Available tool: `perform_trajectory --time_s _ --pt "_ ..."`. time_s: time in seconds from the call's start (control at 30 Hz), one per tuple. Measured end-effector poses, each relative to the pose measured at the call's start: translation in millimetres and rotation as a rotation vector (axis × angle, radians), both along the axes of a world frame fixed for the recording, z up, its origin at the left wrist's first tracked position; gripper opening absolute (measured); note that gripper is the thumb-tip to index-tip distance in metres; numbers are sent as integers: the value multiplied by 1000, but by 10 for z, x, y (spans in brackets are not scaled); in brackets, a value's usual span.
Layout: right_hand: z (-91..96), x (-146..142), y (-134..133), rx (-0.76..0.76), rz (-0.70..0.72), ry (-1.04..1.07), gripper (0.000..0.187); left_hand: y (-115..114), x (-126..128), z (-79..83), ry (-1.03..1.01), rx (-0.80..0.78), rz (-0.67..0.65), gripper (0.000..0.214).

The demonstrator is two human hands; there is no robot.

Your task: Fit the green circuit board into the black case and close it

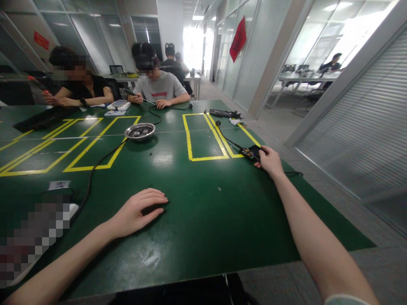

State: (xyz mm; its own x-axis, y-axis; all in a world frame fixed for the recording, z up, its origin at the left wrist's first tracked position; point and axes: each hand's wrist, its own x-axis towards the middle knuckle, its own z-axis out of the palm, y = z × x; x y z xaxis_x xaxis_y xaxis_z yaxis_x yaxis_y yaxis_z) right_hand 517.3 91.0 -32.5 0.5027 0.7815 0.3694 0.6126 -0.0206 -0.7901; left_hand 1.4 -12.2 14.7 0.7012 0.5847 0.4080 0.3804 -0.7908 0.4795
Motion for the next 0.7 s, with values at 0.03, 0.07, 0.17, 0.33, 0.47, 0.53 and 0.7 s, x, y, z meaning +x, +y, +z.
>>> perform_trajectory --time_s 0.03,0.07,0.17,0.33,0.47,0.53,0.7 --pt "11 -7 -6 -34 -12 9 59 -2 1 3 1 0 -1 19" --pt "23 -15 -13 -74 -26 17 59 -3 3 6 1 0 0 19" --pt "65 -52 -42 -113 -30 -35 56 -2 7 5 -5 1 2 19" --pt "135 -134 -99 -13 84 -211 53 3 7 1 -3 5 -1 20" --pt "206 -193 -150 -51 86 -137 68 -4 2 16 11 9 1 18" --pt "240 -214 -170 -64 72 -107 74 -9 3 25 14 7 -1 18" --pt "294 -231 -203 -18 89 -71 76 -13 5 18 14 14 0 19"
